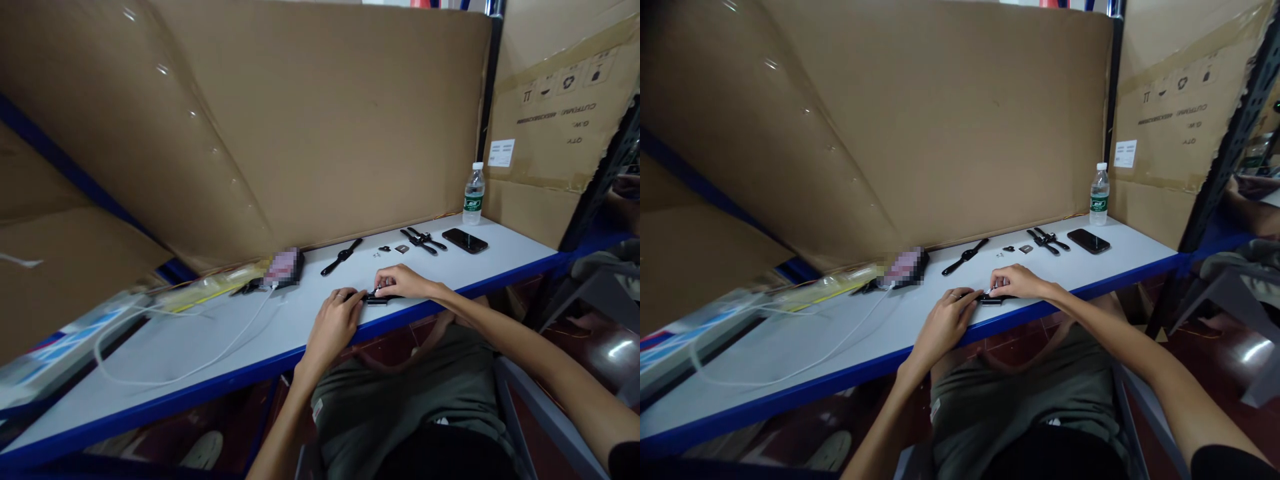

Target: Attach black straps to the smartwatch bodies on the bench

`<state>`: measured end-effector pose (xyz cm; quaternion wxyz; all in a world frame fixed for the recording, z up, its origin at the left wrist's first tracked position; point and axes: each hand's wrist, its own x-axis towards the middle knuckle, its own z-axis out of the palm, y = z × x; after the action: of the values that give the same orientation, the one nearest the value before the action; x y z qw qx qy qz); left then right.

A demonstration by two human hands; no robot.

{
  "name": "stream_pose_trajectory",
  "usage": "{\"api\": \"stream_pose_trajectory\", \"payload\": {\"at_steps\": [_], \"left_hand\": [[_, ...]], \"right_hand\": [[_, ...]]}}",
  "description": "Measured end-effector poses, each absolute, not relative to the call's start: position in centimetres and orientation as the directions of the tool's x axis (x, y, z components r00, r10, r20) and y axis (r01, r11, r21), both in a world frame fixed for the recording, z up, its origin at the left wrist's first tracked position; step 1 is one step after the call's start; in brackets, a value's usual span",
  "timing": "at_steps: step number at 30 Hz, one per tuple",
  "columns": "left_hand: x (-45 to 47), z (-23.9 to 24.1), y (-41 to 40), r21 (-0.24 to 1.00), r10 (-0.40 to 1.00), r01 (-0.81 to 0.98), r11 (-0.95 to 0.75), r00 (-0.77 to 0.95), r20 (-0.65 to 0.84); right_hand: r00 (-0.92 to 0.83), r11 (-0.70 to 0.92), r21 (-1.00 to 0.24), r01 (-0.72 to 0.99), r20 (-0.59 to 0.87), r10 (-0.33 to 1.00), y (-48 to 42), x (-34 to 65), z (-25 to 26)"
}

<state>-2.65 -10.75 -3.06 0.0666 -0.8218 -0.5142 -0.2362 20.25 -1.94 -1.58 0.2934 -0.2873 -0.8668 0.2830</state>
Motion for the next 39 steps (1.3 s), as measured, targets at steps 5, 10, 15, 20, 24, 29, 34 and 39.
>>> {"api": "stream_pose_trajectory", "payload": {"at_steps": [5,10,15,20,24,29,34,39], "left_hand": [[-2.7,-3.1,-10.7,0.144,0.816,0.877,-0.459,0.353,0.458],[-2.7,-3.3,-10.6,0.15,0.812,0.874,-0.463,0.351,0.466],[-2.7,-3.3,-10.5,0.149,0.81,0.871,-0.468,0.355,0.466],[-2.7,-3.3,-10.5,0.143,0.812,0.873,-0.465,0.356,0.463],[-2.6,-3.3,-10.5,0.122,0.817,0.891,-0.437,0.337,0.467],[-2.5,-3.4,-10.5,0.106,0.828,0.911,-0.399,0.308,0.467],[-2.5,-3.2,-10.6,0.076,0.844,0.927,-0.368,0.298,0.446],[-2.4,-3.1,-10.7,0.077,0.846,0.928,-0.365,0.296,0.443]], "right_hand": [[-0.68,0.731,-0.559,0.39,0.36,0.639,-2.2,20.0,-1.7],[-0.671,0.756,-0.434,0.49,0.366,0.644,-3.0,19.7,-1.3],[-0.664,0.759,-0.33,0.561,0.369,0.651,-3.8,19.2,-1.1],[-0.655,0.75,-0.254,0.61,0.372,0.658,-4.5,18.8,-1.2],[-0.657,0.74,-0.311,0.597,0.341,0.673,-2.7,19.2,-0.8],[-0.341,0.446,-0.309,0.84,0.339,0.877,3.0,20.3,0.8],[-0.155,0.192,-0.231,0.954,0.169,0.973,7.2,19.6,0.8],[-0.272,0.314,-0.271,0.91,0.181,0.945,8.5,17.8,0.5]]}}
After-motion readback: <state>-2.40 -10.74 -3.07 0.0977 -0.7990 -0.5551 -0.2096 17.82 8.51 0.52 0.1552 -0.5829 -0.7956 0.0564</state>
